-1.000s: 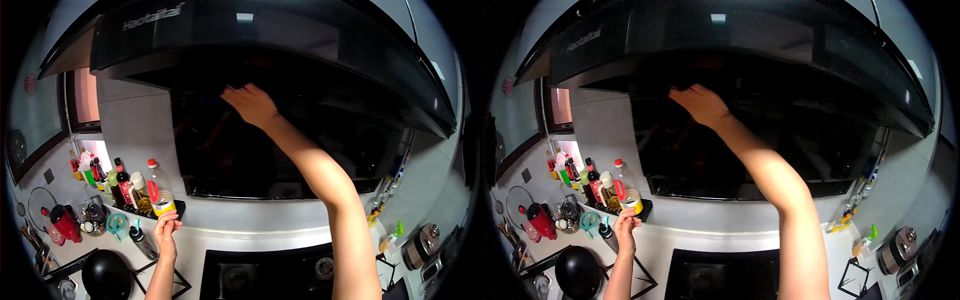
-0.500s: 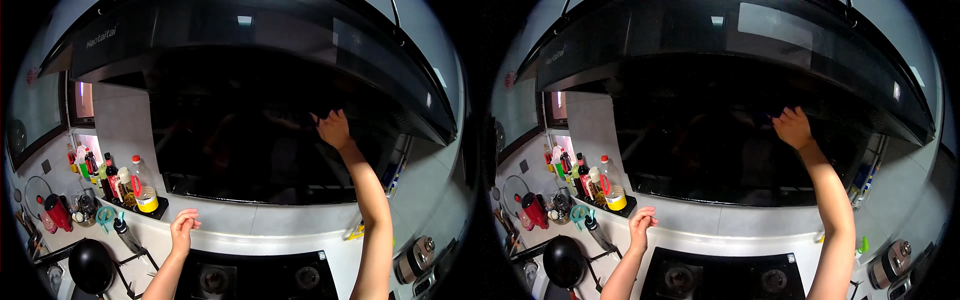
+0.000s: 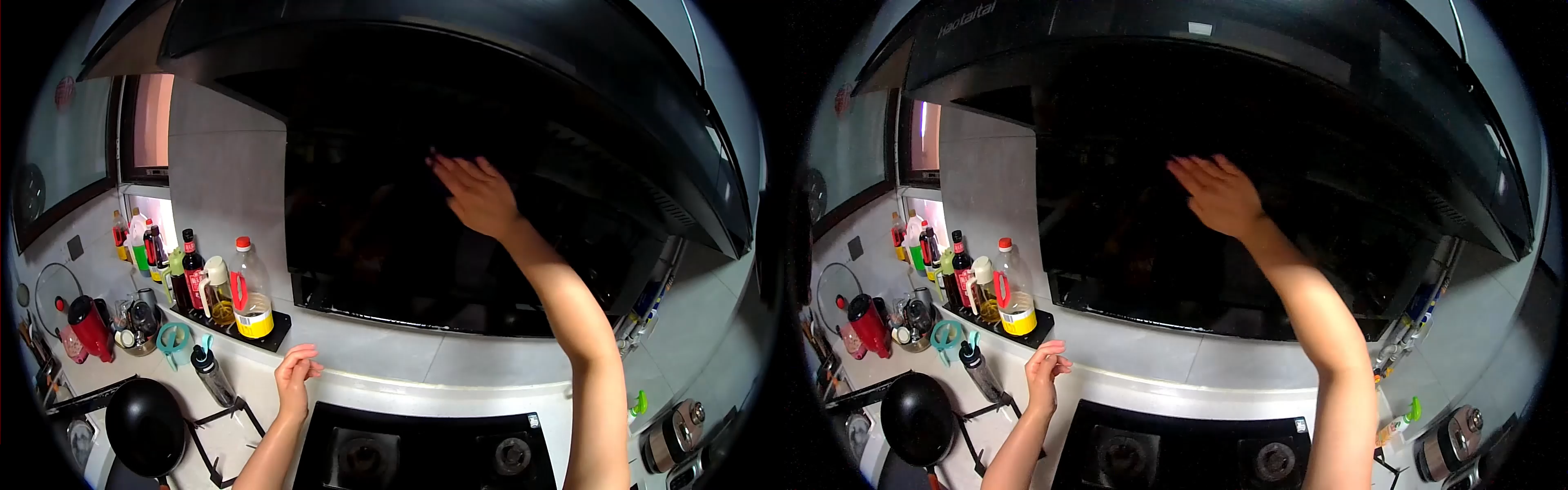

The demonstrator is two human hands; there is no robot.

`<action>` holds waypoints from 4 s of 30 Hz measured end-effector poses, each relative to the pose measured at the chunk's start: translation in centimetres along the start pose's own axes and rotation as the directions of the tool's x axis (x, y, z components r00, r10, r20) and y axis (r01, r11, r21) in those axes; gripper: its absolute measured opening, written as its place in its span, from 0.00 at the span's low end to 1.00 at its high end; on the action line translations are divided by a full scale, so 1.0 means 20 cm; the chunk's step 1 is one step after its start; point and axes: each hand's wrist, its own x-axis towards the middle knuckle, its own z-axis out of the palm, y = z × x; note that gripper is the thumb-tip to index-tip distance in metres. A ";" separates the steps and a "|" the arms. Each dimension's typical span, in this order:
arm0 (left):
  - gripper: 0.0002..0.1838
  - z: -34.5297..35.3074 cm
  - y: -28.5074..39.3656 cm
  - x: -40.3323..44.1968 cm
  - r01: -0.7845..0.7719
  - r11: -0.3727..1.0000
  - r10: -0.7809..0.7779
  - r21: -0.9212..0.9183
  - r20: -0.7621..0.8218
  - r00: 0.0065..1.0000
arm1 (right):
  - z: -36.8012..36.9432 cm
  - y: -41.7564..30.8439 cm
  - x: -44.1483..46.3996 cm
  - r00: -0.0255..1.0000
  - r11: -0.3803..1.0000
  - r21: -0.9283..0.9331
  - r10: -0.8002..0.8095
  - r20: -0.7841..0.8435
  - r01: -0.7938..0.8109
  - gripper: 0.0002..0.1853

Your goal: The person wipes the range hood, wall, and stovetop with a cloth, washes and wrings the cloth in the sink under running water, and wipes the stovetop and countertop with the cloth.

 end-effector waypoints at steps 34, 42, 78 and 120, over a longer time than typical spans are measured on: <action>0.10 1.69 -0.43 -0.33 0.118 0.990 -0.083 -0.072 0.374 0.924 | -0.11 1.14 -2.08 0.697 0.710 -0.070 0.660 -0.279 -0.700 0.28; 0.11 1.88 -0.46 -0.45 0.125 0.988 -0.075 -0.093 0.418 0.905 | 0.10 0.56 -2.36 0.431 0.447 0.026 0.874 -0.225 -0.894 0.27; 0.11 -0.04 -0.09 -0.08 0.118 0.992 -0.118 0.053 -0.007 0.993 | 0.41 -0.92 -0.43 0.990 0.967 0.221 0.135 -0.040 -0.122 0.31; 0.11 1.08 -0.66 -0.57 0.286 0.957 -0.288 0.044 0.247 0.925 | 0.40 -0.56 -1.76 0.661 0.633 0.230 0.748 0.062 -0.739 0.25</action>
